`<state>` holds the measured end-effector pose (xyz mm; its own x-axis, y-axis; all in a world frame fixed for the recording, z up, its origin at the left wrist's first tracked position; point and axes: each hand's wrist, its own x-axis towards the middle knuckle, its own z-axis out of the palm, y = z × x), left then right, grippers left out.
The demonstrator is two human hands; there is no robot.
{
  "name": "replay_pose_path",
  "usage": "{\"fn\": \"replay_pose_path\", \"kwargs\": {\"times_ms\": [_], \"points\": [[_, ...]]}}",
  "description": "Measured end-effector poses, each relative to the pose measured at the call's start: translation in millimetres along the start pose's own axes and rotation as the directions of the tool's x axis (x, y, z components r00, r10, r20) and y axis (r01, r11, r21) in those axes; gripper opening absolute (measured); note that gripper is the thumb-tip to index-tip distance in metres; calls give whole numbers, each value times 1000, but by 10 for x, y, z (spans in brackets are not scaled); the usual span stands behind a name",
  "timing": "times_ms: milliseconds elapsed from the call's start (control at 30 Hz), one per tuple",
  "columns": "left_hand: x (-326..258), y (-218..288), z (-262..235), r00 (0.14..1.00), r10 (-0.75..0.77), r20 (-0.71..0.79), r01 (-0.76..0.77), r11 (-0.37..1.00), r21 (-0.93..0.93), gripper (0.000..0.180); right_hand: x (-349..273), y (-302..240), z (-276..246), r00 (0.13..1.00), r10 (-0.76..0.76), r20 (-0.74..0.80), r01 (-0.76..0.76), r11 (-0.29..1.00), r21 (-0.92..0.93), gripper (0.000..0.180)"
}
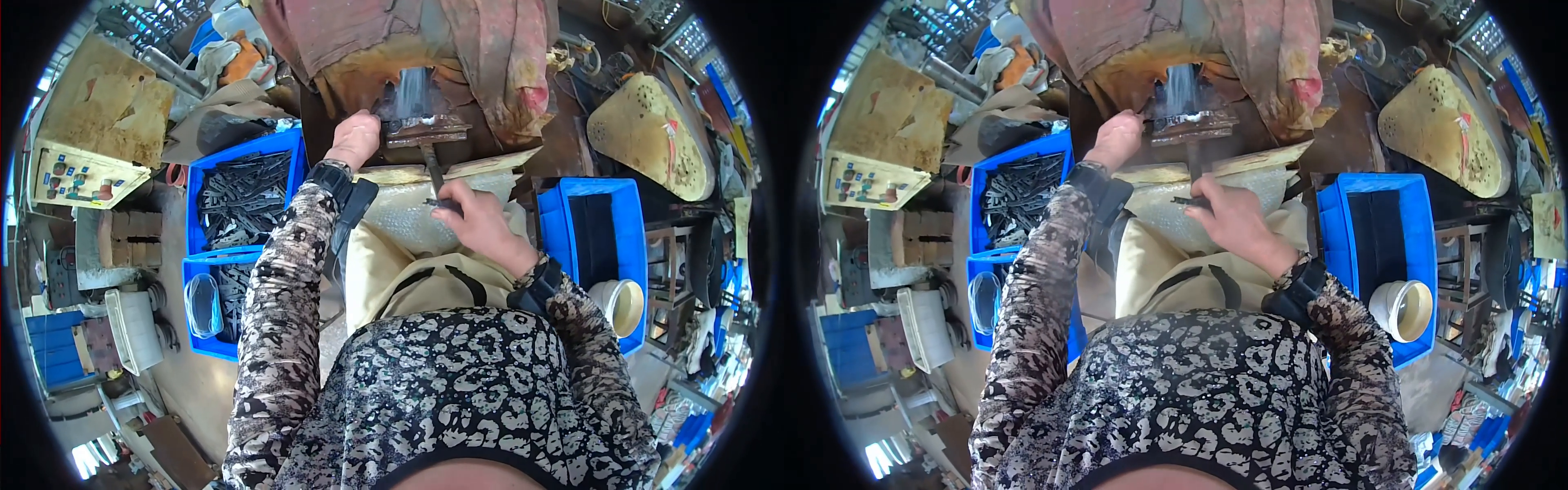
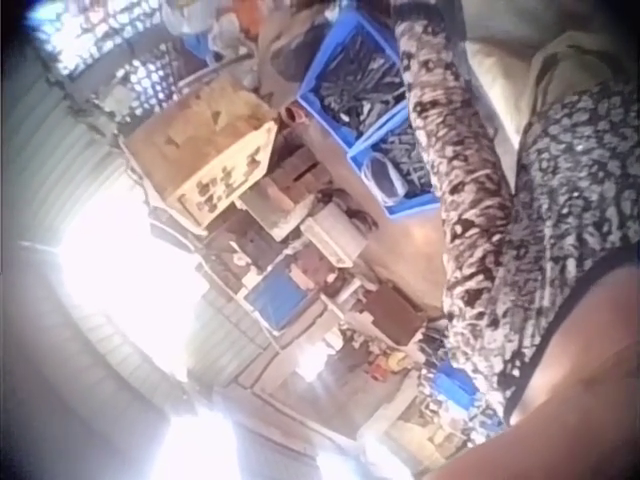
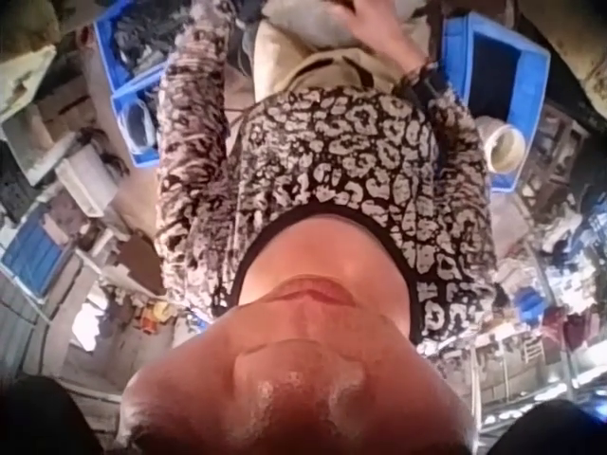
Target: The person picks up metal pieces from a blue bin, holds them against a rotating grinding wheel under a stream of water, and places the finished pieces into a separate blue bin. This process is repeated for each piece, with the person occasionally dipping their hand into a bucket of water.
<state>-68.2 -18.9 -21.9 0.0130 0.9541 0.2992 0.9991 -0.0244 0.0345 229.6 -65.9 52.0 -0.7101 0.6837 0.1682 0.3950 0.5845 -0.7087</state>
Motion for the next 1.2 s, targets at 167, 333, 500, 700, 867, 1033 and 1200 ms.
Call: {"fn": "replay_pose_path", "kwargs": {"times_ms": [167,333,500,700,867,1033,1200], "points": [[175,-96,249,960,91,266,-94,996,-4,16,-114,77,53,998,21,57,-21,1000,-9,31],[148,-176,554,984,55,171,-53,998,-15,15,-83,5,67,996,4,86,-5,1000,13,29],[-94,-122,251,978,-145,150,158,984,-81,16,48,19,-116,918,336,210,-392,850,351,23],[-201,570,-727,945,-327,-19,296,879,-374,15,569,584,-361,849,425,315,-366,43,929,15],[-327,1106,-983,962,-184,-203,102,928,-357,13,917,186,-130,841,484,241,-195,-144,970,15],[-375,1184,-954,991,-36,-127,7,975,-221,15,930,237,98,880,425,213,-112,-248,962,19],[-425,1014,-1137,974,-122,190,226,572,-788,33,802,336,-7,931,330,159,-110,-163,981,22]]}}
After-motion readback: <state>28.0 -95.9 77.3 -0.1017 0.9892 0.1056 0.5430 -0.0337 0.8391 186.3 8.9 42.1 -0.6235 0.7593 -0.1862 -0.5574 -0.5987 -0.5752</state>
